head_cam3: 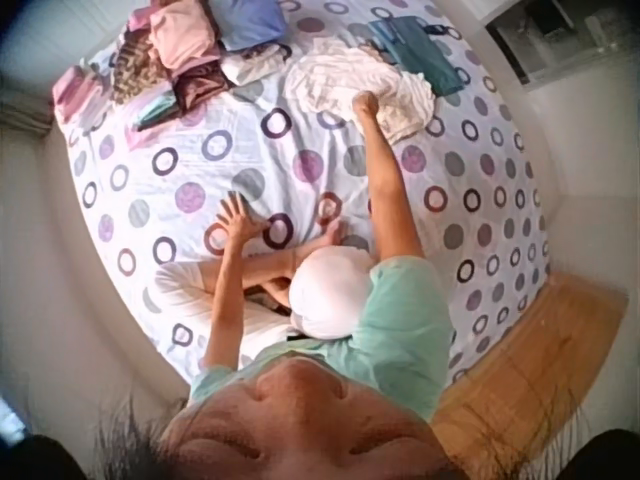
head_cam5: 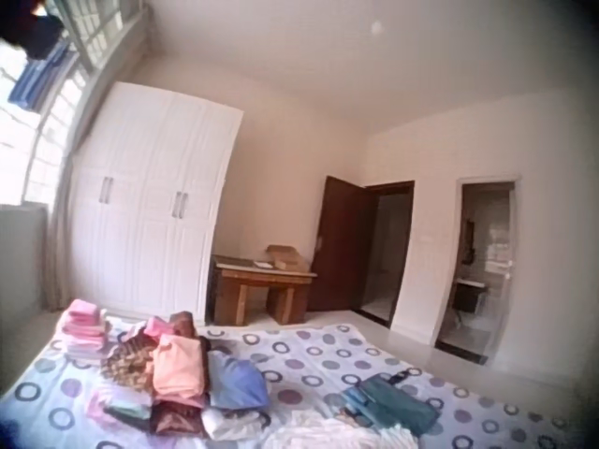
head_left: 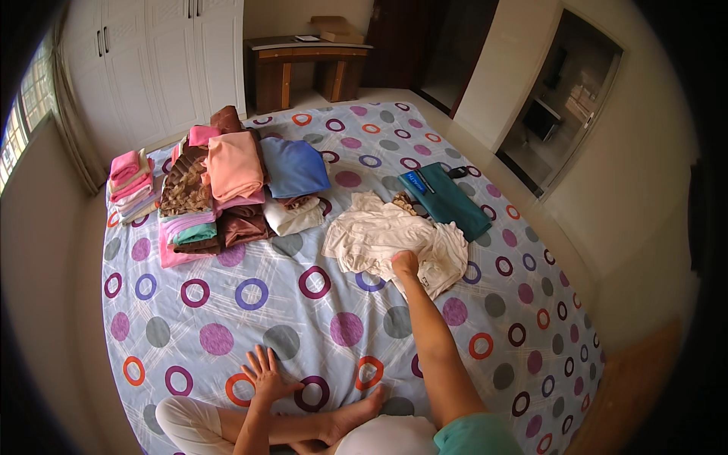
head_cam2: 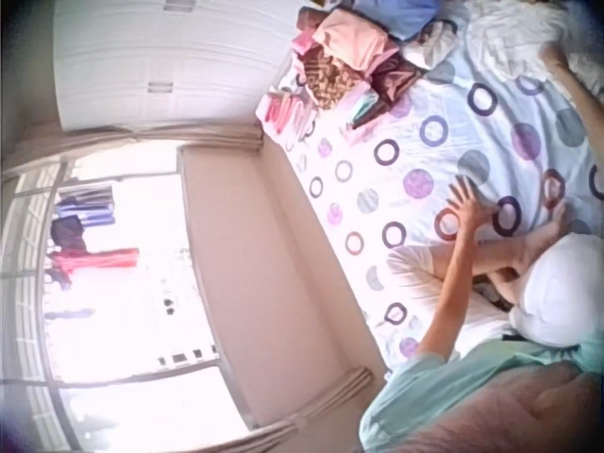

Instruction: The person folds several garments one at a time, including a brown patterned item and a pink shirt, before placing them onto an existing stack of folded laundry on a bed.

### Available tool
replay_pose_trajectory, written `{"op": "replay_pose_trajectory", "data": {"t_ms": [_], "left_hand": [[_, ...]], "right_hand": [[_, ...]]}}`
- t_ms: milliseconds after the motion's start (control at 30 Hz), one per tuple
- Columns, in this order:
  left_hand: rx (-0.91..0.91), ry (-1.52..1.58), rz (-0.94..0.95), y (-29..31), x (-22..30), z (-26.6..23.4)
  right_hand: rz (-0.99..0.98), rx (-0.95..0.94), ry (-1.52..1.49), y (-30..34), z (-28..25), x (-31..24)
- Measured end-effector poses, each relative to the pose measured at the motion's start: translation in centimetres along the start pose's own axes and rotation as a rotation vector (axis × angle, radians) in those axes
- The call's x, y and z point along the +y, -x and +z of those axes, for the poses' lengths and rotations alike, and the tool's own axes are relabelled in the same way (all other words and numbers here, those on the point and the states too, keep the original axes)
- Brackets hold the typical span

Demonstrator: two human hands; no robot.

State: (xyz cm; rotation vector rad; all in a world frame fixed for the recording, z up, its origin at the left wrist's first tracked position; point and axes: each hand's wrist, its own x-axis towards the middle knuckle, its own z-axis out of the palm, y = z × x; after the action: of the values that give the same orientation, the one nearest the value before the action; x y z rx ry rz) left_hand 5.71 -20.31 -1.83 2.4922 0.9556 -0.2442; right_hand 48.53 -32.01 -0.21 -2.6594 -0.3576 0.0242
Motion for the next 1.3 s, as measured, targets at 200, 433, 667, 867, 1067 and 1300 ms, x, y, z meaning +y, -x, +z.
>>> {"op": "replay_pose_trajectory", "data": {"t_ms": [200, 433, 667, 867, 1067, 1300], "left_hand": [[0.006, 0.014, 0.028, -0.3, 0.9, 0.4], [-0.001, 0.003, -0.037, 0.3, 0.4, -0.6], [-0.003, 0.058, 0.059, -0.3, 2.3, 0.4], [-0.007, 0.008, -0.006, 0.2, 0.4, -0.2], [-0.053, 0.139, 0.031, -0.5, -0.5, -0.9], [0.766, 0.553, 0.449, 1.9, 4.9, -7.4]], "right_hand": [[0.773, -0.009, -0.86, -1.0, 3.6, 7.4], [0.869, -0.104, -1.712, 1.3, 3.2, 3.4], [0.638, 0.007, -1.392, -4.6, 4.3, 5.5], [-0.27, 0.116, -1.114, 1.7, -9.8, -10.1], [-0.895, -0.047, -1.085, 13.1, -16.9, -19.7], [-1.193, -0.263, -0.774, 26.7, -6.3, -17.1]]}}
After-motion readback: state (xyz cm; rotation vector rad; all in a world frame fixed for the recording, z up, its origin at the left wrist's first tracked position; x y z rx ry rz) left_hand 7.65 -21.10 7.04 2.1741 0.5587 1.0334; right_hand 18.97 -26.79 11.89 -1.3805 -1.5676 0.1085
